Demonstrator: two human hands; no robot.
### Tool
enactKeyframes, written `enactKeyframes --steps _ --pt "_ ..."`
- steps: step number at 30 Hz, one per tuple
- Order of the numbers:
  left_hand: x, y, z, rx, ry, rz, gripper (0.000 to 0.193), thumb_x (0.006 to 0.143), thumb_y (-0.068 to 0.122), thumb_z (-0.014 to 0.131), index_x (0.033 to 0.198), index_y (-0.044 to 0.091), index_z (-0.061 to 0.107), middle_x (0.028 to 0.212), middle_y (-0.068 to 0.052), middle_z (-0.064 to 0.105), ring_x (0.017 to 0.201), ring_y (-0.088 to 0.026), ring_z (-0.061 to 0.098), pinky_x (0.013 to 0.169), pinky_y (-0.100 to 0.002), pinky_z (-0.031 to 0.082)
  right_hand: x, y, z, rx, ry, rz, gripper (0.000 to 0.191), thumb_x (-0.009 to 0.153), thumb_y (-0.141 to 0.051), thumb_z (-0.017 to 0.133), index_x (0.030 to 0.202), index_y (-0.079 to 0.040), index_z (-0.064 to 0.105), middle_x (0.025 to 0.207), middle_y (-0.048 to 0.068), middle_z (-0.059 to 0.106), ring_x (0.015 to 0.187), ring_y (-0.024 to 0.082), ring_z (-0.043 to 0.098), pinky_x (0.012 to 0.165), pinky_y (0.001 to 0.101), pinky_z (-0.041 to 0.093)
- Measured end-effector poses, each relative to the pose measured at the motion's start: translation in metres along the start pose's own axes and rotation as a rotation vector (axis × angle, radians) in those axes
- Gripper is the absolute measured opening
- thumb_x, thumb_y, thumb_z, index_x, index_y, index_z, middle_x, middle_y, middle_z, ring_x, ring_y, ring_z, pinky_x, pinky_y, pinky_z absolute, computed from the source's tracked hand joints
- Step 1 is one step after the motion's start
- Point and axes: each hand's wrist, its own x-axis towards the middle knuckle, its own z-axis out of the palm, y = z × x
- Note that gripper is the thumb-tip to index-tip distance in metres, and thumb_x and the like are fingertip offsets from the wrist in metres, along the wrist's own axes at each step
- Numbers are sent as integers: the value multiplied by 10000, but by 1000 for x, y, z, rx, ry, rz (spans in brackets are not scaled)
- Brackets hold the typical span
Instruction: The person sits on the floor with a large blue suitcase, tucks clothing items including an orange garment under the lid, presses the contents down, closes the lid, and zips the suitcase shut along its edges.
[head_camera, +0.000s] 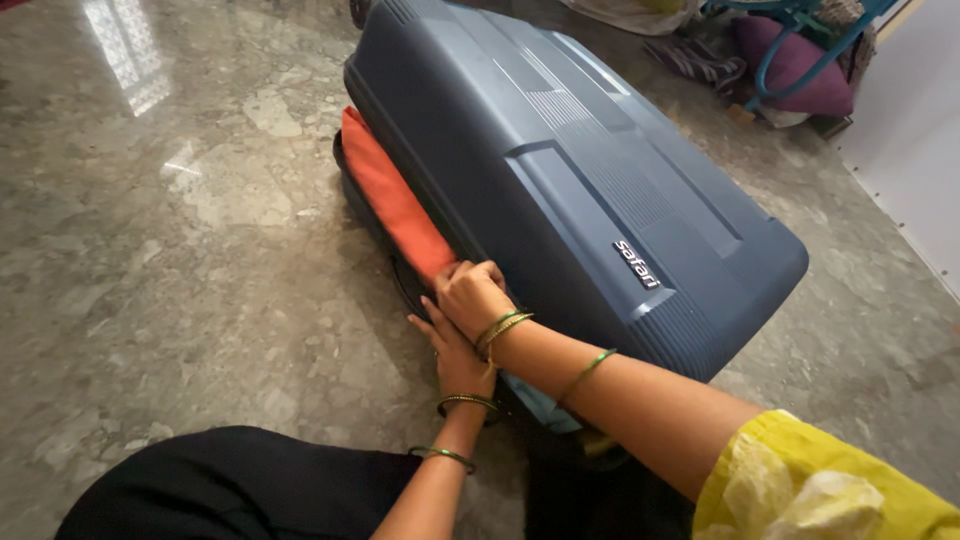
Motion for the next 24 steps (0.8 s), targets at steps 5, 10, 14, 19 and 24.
enactKeyframes --steps 5,10,14,19,24 --pt "5 -19 11 -49 116 -1 931 961 338 674 1678 196 96 1665 -351 0 1370 -599 391 997 -568 486 3 19 -25 48 -308 -175 314 891 -311 641 787 -31 736 713 88 624 450 271 659 351 410 438" --pt "17 -40 15 -134 208 -107 521 1086 401 466 1597 323 398 1693 -238 264 1380 -461 528 951 -501 538 4 21 -50 -109 -479 -165 361 952 -299 601 739 -57 764 634 49 739 494 260 738 372 324 454" --pt "21 -47 -6 -93 83 -48 578 1039 369 527 1601 346 394 1640 -260 307 1365 -460 526 935 -486 542 16 12 -61 -189 -787 -193 527 987 -459 503 793 -42 760 714 76 754 612 268 760 427 289 459" --pt "30 -46 -37 165 -275 -143 766 946 351 559 1622 361 198 1637 -268 189 1209 -510 549 906 -521 536 27 14 -68 -370 -997 -228 665 1006 -586 429 912 -10 749 797 135 797 693 243 783 476 282 522" --pt "35 -50 -48 329 -467 -78 522 959 502 687 1368 279 453 1715 -277 71 1220 -473 615 972 -497 540 47 25 -64 -103 -744 -415 576 943 -626 484 1006 -110 732 891 38 764 774 276 744 578 340 522"
